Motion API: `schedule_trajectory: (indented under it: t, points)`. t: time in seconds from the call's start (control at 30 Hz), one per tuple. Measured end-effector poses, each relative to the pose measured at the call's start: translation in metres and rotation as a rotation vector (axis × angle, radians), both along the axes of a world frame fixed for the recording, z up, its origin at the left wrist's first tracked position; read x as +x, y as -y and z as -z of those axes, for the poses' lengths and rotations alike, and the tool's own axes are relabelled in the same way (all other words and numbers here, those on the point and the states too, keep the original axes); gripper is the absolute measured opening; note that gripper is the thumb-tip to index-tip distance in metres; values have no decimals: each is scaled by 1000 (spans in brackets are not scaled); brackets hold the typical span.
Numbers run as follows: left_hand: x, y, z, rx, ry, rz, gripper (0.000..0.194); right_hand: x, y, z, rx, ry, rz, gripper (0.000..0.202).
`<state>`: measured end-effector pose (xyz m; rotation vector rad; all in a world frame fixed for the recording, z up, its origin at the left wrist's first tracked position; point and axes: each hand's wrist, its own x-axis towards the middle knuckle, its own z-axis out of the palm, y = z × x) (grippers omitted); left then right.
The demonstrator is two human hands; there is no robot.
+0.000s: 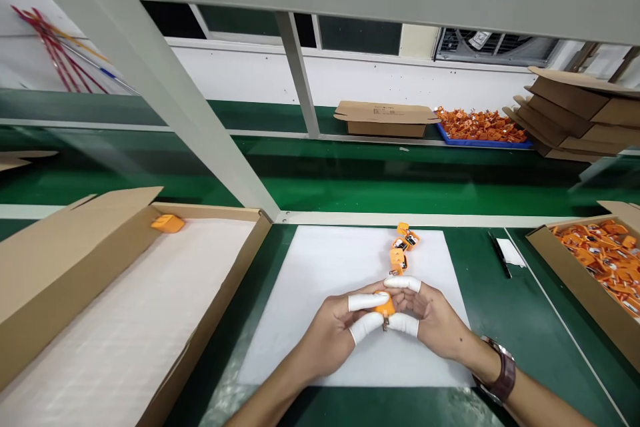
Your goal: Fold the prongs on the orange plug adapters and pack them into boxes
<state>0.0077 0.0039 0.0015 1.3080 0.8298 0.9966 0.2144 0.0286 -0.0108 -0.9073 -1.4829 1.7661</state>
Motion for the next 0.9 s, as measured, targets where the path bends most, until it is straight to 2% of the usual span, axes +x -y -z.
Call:
schedule_trajectory:
  t: [0.2,0.37,0.53,0.7,0.9]
  points:
    - [-3,3,-2,73,-58,-1,33,-4,2,-1,73,-22,45,38]
    - [0,2,4,97,-52,-51,33,-4,5,5,119,77,24,39]
    - [1,0,9,33,-53,-70,28,-2,6,1,157,90,-70,42]
    - [1,1,12,-7,-28,-57,24,-5,6,5,117,102,-22,34]
    - [1,-2,13,-20,-109,-62,23,-10,4,14,129,54,11,31]
